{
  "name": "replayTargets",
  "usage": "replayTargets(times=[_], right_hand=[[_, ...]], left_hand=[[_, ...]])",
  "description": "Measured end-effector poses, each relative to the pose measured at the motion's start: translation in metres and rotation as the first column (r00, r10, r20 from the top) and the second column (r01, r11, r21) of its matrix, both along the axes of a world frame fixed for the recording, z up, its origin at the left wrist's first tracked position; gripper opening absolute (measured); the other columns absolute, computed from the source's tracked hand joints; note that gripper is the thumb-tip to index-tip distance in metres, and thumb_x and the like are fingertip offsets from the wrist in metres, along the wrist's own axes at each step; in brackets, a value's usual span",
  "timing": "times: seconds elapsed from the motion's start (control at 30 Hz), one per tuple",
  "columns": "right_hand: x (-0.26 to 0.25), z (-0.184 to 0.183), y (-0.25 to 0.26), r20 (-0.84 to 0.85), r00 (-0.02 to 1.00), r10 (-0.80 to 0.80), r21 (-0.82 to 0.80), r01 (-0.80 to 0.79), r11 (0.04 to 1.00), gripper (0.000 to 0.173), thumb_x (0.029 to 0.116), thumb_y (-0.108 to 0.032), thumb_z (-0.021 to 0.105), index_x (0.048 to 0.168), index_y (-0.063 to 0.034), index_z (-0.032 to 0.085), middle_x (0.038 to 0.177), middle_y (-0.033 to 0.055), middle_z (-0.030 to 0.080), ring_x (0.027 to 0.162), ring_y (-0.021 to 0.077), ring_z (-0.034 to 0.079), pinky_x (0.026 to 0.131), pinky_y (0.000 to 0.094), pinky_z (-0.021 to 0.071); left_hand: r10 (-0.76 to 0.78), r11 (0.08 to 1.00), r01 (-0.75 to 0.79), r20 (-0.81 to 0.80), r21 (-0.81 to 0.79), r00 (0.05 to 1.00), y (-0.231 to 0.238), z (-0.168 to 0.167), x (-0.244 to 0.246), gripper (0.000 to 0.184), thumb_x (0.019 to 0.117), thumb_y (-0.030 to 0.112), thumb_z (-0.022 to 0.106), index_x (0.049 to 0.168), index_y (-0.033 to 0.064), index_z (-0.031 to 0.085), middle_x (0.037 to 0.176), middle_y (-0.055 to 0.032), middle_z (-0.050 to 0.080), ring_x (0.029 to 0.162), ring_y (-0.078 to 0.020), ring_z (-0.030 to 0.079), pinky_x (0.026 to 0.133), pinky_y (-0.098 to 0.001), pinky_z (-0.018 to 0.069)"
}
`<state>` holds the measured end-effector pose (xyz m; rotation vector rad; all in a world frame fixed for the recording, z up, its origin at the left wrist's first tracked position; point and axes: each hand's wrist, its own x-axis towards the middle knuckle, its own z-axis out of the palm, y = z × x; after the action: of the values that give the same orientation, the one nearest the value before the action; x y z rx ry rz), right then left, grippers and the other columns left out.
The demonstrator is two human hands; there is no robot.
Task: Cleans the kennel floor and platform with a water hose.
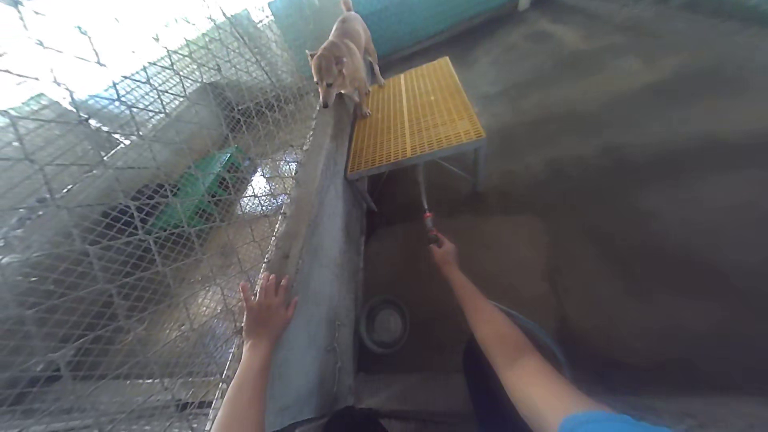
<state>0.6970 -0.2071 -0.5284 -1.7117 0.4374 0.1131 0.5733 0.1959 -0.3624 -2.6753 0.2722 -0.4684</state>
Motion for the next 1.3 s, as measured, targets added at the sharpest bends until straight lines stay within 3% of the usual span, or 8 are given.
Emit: replayTargets(times=[0.07, 0.13, 0.27, 0.37, 0.53, 0.77, 1.07, 1.3], right_hand=[[0.0, 0.002, 0.002, -0.04, 0.999, 0.031, 0.099, -0.027, 0.995, 0.046, 0.1033, -0.007, 0.055, 0.149, -0.0061, 0.051, 0.116, 0.0192, 0.066, 0.079, 0.0223, 0.062, 0.07, 0.0371, 0.0524], [-0.001, 0.004, 0.002, -0.085, 0.994, 0.065, 0.172, -0.05, 0.984, 0.045, 0.104, -0.008, 0.054, 0.149, -0.0091, 0.052, 0.098, 0.013, 0.064, 0.062, 0.0149, 0.053, 0.057, 0.0304, 0.0461], [-0.002, 0.008, 0.001, -0.146, 0.984, 0.103, 0.22, -0.069, 0.973, 0.046, 0.1033, -0.007, 0.053, 0.149, -0.0111, 0.052, 0.087, 0.0086, 0.062, 0.054, 0.0116, 0.049, 0.05, 0.0266, 0.0426], [-0.003, 0.007, 0.0, -0.113, 0.99, 0.086, 0.203, -0.061, 0.977, 0.046, 0.1036, -0.007, 0.053, 0.15, -0.0104, 0.05, 0.087, 0.0094, 0.062, 0.054, 0.0117, 0.05, 0.049, 0.0264, 0.043], [-0.004, 0.01, -0.004, -0.023, 0.999, 0.04, 0.133, -0.037, 0.99, 0.048, 0.1042, -0.007, 0.053, 0.152, -0.0067, 0.047, 0.105, 0.017, 0.067, 0.065, 0.0181, 0.058, 0.059, 0.0333, 0.0505], [-0.007, 0.022, -0.01, -0.31, 0.919, 0.242, 0.285, -0.153, 0.946, 0.039, 0.104, -0.008, 0.053, 0.143, -0.0095, 0.053, 0.089, 0.0058, 0.06, 0.059, 0.0094, 0.049, 0.053, 0.0239, 0.042], [-0.009, 0.027, -0.02, -0.193, 0.969, 0.154, 0.315, -0.088, 0.945, 0.044, 0.1046, -0.007, 0.052, 0.148, -0.0104, 0.051, 0.087, 0.0074, 0.061, 0.053, 0.0102, 0.048, 0.048, 0.0239, 0.04], [-0.008, 0.03, -0.022, -0.348, 0.893, 0.285, 0.248, -0.206, 0.947, 0.04, 0.1048, -0.01, 0.052, 0.144, -0.0118, 0.053, 0.091, 0.0063, 0.061, 0.058, 0.0094, 0.048, 0.052, 0.0237, 0.0404]], left_hand=[[0.005, 1.0, -0.005, -0.001, 0.012, 1.0, 0.002, -0.001, 0.001, 0.057, 0.0939, 0.042, 0.062, 0.135, 0.0029, 0.065, 0.138, -0.0285, 0.06, 0.136, -0.0484, 0.052, 0.114, -0.0759, 0.0191], [0.006, 1.0, -0.006, 0.003, 0.024, 1.0, 0.004, -0.003, 0.001, 0.057, 0.0942, 0.043, 0.061, 0.135, 0.0041, 0.065, 0.138, -0.0273, 0.06, 0.136, -0.0473, 0.052, 0.114, -0.0755, 0.0193], [0.004, 1.0, -0.005, 0.006, 0.027, 1.0, 0.005, -0.004, 0.002, 0.057, 0.0938, 0.044, 0.061, 0.135, 0.0052, 0.066, 0.138, -0.027, 0.061, 0.136, -0.0467, 0.052, 0.114, -0.0756, 0.0193], [0.004, 1.0, -0.004, 0.006, 0.015, 1.0, 0.004, -0.003, 0.002, 0.056, 0.093, 0.043, 0.063, 0.135, 0.0051, 0.066, 0.138, -0.0276, 0.061, 0.136, -0.0469, 0.052, 0.114, -0.076, 0.0188], [-0.001, 1.0, 0.001, -0.004, -0.012, 1.0, 0.001, 0.0, 0.001, 0.056, 0.0928, 0.04, 0.064, 0.135, 0.0036, 0.065, 0.138, -0.0286, 0.06, 0.136, -0.049, 0.051, 0.114, -0.0769, 0.0185], [0.015, 1.0, -0.015, 0.001, 0.012, 1.0, 0.0, 0.0, 0.0, 0.056, 0.0943, 0.042, 0.063, 0.136, 0.0044, 0.065, 0.139, -0.0281, 0.06, 0.136, -0.0477, 0.051, 0.115, -0.0753, 0.0189], [0.002, 1.0, -0.002, 0.006, 0.013, 1.0, 0.003, -0.002, 0.001, 0.057, 0.0944, 0.043, 0.062, 0.135, 0.0034, 0.065, 0.138, -0.0279, 0.06, 0.136, -0.0472, 0.052, 0.115, -0.0754, 0.0185], [0.012, 1.0, -0.012, -0.002, 0.009, 1.0, 0.003, -0.002, 0.001, 0.056, 0.0931, 0.041, 0.064, 0.136, 0.0042, 0.065, 0.139, -0.0276, 0.06, 0.138, -0.0462, 0.051, 0.115, -0.0751, 0.0175]])
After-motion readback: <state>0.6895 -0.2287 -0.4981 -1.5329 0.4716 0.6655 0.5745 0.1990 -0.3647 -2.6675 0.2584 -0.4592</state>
